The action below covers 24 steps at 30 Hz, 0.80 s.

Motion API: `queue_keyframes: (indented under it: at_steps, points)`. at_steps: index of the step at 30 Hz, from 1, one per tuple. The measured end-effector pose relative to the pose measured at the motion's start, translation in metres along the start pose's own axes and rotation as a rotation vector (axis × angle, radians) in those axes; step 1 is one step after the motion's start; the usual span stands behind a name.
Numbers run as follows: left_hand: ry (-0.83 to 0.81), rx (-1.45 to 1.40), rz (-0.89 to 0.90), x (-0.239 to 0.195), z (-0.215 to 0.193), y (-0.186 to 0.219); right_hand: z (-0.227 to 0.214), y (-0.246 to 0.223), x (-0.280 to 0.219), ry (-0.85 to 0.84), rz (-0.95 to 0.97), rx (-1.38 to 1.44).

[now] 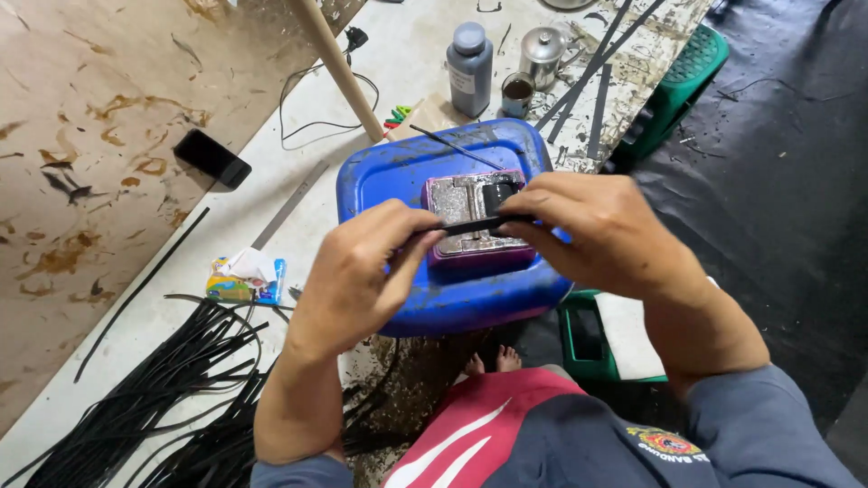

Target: The person uses a small tool to remove or adjust screws on a metal component mounted on a blue container, while also organizing and hanging leather strips.

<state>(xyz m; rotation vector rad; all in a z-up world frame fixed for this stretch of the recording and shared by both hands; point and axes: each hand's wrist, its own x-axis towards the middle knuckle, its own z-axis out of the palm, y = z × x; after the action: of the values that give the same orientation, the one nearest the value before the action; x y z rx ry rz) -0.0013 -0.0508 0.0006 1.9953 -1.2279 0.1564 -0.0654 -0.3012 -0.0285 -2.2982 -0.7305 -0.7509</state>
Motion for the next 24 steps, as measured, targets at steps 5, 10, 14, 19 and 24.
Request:
queue_keyframes:
  at_steps: [5, 10, 14, 19, 24]
  points:
    - [0.043, -0.017, -0.051, -0.007, 0.002, -0.018, -0.003, 0.017, 0.002, 0.012, 0.038, 0.08]
    - [0.025, -0.045, -0.041, -0.001, 0.015, -0.018, 0.01, 0.018, 0.012, -0.019, -0.001, 0.149]
    - [0.054, 0.021, -0.055, -0.004, 0.013, -0.026, 0.004, 0.022, 0.018, -0.021, -0.018, 0.137]
    - [0.094, -0.009, -0.086, -0.008, 0.014, -0.029, 0.005, 0.024, 0.016, -0.022, 0.004, 0.161]
    - [0.062, -0.001, -0.041, -0.014, 0.018, -0.031, -0.002, 0.028, 0.017, -0.155, -0.026, 0.145]
